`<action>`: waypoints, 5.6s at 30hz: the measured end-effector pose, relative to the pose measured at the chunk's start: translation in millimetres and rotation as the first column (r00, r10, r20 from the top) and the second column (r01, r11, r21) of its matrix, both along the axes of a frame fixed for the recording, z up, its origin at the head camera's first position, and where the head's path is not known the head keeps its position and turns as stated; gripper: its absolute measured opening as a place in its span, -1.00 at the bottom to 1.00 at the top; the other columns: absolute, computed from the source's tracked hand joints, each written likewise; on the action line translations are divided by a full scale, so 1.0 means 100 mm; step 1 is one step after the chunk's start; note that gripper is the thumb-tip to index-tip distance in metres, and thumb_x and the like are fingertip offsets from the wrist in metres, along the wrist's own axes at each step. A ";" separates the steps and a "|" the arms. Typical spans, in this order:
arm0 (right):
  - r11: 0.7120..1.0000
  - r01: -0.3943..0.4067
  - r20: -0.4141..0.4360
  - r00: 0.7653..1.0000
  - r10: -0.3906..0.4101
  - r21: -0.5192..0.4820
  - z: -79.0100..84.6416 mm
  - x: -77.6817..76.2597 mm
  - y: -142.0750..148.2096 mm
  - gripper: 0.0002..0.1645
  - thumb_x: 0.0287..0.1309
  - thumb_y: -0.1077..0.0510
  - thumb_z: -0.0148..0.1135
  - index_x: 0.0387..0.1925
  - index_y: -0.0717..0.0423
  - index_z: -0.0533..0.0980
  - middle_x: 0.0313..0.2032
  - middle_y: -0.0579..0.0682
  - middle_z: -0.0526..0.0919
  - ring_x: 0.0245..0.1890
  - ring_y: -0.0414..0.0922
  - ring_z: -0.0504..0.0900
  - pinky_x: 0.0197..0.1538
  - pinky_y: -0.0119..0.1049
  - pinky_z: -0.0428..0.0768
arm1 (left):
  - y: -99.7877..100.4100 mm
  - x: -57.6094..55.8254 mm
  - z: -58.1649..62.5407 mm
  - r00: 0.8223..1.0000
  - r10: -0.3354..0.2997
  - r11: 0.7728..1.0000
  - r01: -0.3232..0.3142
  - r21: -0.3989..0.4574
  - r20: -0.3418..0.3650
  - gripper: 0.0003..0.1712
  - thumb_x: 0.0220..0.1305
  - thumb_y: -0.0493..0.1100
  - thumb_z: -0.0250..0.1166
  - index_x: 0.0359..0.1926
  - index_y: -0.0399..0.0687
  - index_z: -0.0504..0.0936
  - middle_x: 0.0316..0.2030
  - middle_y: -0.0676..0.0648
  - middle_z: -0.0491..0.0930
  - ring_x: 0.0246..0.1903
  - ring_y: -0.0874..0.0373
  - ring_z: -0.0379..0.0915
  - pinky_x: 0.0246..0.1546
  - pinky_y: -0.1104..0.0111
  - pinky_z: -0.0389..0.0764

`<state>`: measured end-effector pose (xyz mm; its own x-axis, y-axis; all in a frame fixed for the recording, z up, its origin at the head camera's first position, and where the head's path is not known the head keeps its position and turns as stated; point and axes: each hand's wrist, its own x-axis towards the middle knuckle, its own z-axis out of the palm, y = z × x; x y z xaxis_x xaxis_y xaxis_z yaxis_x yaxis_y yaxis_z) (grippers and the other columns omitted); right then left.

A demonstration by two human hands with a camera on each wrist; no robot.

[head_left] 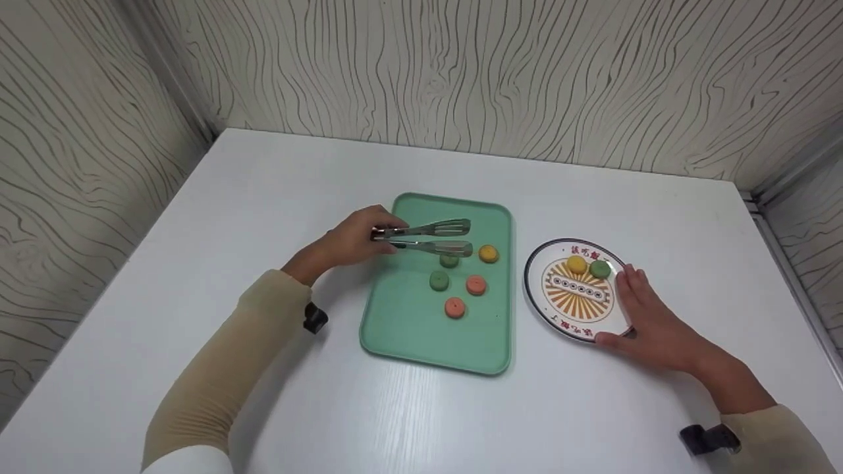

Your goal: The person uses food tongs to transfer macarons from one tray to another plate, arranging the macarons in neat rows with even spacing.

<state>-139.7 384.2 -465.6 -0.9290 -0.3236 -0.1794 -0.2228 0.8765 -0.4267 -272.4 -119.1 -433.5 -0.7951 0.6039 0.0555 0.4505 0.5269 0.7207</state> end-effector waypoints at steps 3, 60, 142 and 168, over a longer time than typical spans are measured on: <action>1.000 -0.001 -0.003 1.000 0.001 -0.003 0.00 0.00 0.00 0.42 0.22 -0.30 0.33 0.55 0.41 -0.34 0.57 0.35 -0.44 0.55 0.22 -0.52 0.46 0.33 -0.12 | -0.01 0.00 -0.01 1.000 0.002 1.000 -0.002 0.002 0.008 -0.55 0.27 -0.35 0.42 0.19 -0.20 0.65 -0.03 -0.17 0.58 -0.08 0.03 0.45 0.00 0.18 0.54; 1.000 -0.017 -0.024 1.000 0.016 -0.010 0.00 0.00 0.01 0.41 0.21 -0.25 0.37 0.54 0.45 -0.30 0.56 0.39 -0.41 0.55 0.30 -0.45 0.53 0.15 -0.21 | 0.02 -0.06 -0.14 1.000 -0.006 0.997 0.006 -0.073 0.007 -0.59 0.21 -0.37 0.45 0.10 -0.16 0.72 -0.08 -0.12 0.65 -0.08 0.04 0.49 0.06 0.16 0.54; 1.000 -0.022 -0.034 0.999 0.021 -0.018 0.00 0.02 0.01 0.39 0.23 -0.26 0.34 0.55 0.43 -0.31 0.56 0.38 -0.40 0.55 0.28 -0.45 0.53 -0.08 -0.34 | 0.05 -0.06 -0.17 0.999 -0.010 1.000 0.009 -0.028 -0.030 -0.68 0.22 -0.41 0.42 0.01 -0.18 0.76 -0.13 -0.13 0.67 -0.13 0.06 0.51 -0.03 0.22 0.53; 1.000 -0.007 -0.020 1.000 0.007 -0.009 0.00 0.02 0.01 0.42 0.22 -0.29 0.34 0.55 0.42 -0.33 0.56 0.37 -0.43 0.55 0.28 -0.47 0.53 0.10 -0.26 | 0.13 -0.09 -0.07 1.000 0.000 1.000 -0.001 -0.027 -0.028 -0.69 0.29 -0.39 0.37 0.06 -0.18 0.74 -0.07 -0.13 0.67 -0.08 0.05 0.51 0.01 0.19 0.55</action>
<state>-138.2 384.9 -466.0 -0.9300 -0.3318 -0.1582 -0.2375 0.8709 -0.4302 -281.4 -105.7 -440.6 -0.7936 0.6053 0.0616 0.4705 0.5462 0.6931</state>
